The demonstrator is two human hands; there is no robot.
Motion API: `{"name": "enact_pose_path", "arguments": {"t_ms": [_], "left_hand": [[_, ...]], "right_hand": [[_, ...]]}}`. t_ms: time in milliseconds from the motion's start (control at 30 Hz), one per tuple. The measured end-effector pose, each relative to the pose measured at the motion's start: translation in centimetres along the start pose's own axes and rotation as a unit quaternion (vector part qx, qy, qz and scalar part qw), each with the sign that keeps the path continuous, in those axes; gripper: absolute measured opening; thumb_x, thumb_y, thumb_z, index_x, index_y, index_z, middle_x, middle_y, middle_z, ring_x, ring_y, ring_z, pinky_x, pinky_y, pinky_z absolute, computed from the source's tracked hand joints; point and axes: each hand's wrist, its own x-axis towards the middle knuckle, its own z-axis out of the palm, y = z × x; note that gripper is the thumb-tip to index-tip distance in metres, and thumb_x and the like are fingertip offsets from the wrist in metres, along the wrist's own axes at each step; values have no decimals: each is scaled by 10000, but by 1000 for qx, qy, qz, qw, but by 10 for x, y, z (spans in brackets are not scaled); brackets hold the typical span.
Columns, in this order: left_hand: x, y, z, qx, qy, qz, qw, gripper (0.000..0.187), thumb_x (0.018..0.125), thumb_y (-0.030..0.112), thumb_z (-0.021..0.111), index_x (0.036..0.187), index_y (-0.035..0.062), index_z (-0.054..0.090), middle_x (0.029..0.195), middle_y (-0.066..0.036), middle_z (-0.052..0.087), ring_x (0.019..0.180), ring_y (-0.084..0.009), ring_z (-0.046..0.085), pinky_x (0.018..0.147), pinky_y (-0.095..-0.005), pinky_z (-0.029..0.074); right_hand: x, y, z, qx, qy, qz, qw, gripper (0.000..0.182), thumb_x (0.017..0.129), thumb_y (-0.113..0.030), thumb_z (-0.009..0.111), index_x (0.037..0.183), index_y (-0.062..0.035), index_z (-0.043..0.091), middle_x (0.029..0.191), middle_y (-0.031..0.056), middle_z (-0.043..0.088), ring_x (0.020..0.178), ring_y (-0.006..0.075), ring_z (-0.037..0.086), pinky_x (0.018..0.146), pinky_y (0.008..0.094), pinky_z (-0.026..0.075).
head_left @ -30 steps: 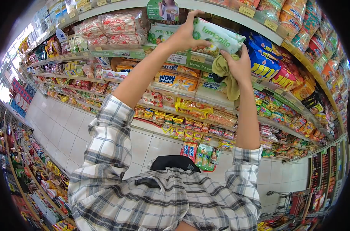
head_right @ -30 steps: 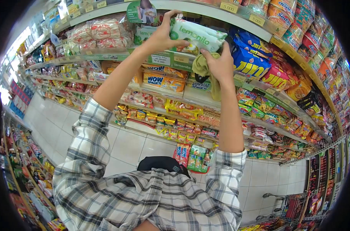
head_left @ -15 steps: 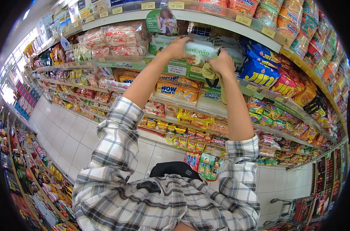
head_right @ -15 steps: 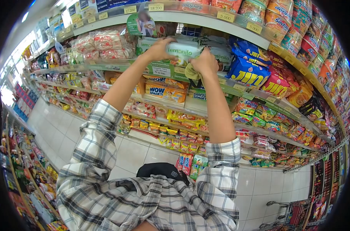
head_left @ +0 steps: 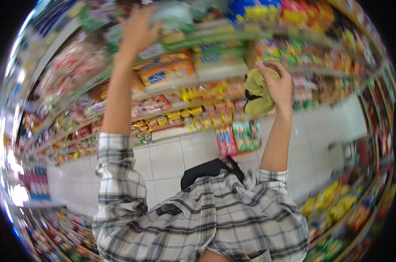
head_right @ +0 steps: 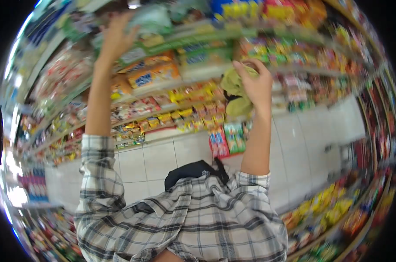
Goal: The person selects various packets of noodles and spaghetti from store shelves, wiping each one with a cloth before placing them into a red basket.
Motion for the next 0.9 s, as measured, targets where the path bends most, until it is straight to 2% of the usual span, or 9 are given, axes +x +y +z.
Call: {"name": "enact_pose_path", "arguments": {"t_ms": [100,200,367,433,500,567,633,767,900], "left_hand": [[-8,70,-25,-148,131,79,977,269,821,177,698,1059,69,639,1104,-126,641,1071,-337,565,917,-424,419],[-53,149,-11,-312,80,69,944,221,772,96,716,970,50,631,981,-96,659,914,-279,602,843,-384,442],[-174,293,109,-553,-294,-89,774,204,803,101,695,972,28,607,929,-103,650,839,-231,626,751,-338,491],[-246,336,182,-541,-427,-161,707,244,835,143,678,1035,33,589,969,-116,657,875,-244,645,771,-349,502],[-321,367,250,-508,-508,-226,657,304,848,182,674,1095,41,569,1019,-131,659,934,-264,648,803,-360,506],[-386,387,302,-444,-583,-283,619,361,844,210,683,1135,43,549,1060,-151,658,989,-292,640,841,-374,505],[-457,397,365,-403,-571,-271,662,417,837,231,690,1174,40,535,1111,-172,643,1030,-322,625,877,-390,497],[-522,414,453,-279,-556,-241,745,599,798,258,736,1272,12,466,1175,-227,599,1113,-368,578,958,-416,455],[-509,430,538,-290,-593,-215,720,791,668,225,834,1314,20,425,1258,-222,551,1191,-350,531,992,-402,436]], "right_hand": [[-111,105,-94,-3,91,261,961,385,802,-302,771,952,37,665,869,79,664,800,144,597,730,280,479],[-270,207,-180,-28,175,458,871,402,816,-322,760,1005,21,671,908,98,664,829,164,607,726,309,499],[-433,240,-247,-207,216,716,630,642,756,-551,741,842,80,662,784,120,658,681,191,602,661,346,504],[-474,287,-255,-312,209,706,601,697,744,-596,712,785,99,694,789,217,694,744,280,675,714,381,514],[-443,305,-249,-311,75,721,614,602,728,-545,746,786,52,697,700,113,651,624,205,576,632,378,483],[-458,382,-238,-289,78,624,722,407,689,-363,789,764,29,705,698,162,675,657,240,644,653,373,508],[-437,451,-222,-370,-50,563,738,342,634,-300,805,856,-60,706,750,177,685,748,311,679,700,399,524],[-374,581,-191,-294,-209,596,718,696,640,-332,825,1231,-87,551,1164,189,599,1059,359,597,876,430,496],[-300,666,-157,-279,-174,572,751,886,643,-347,834,1376,-88,409,1354,176,473,1146,359,564,938,422,485]]}}
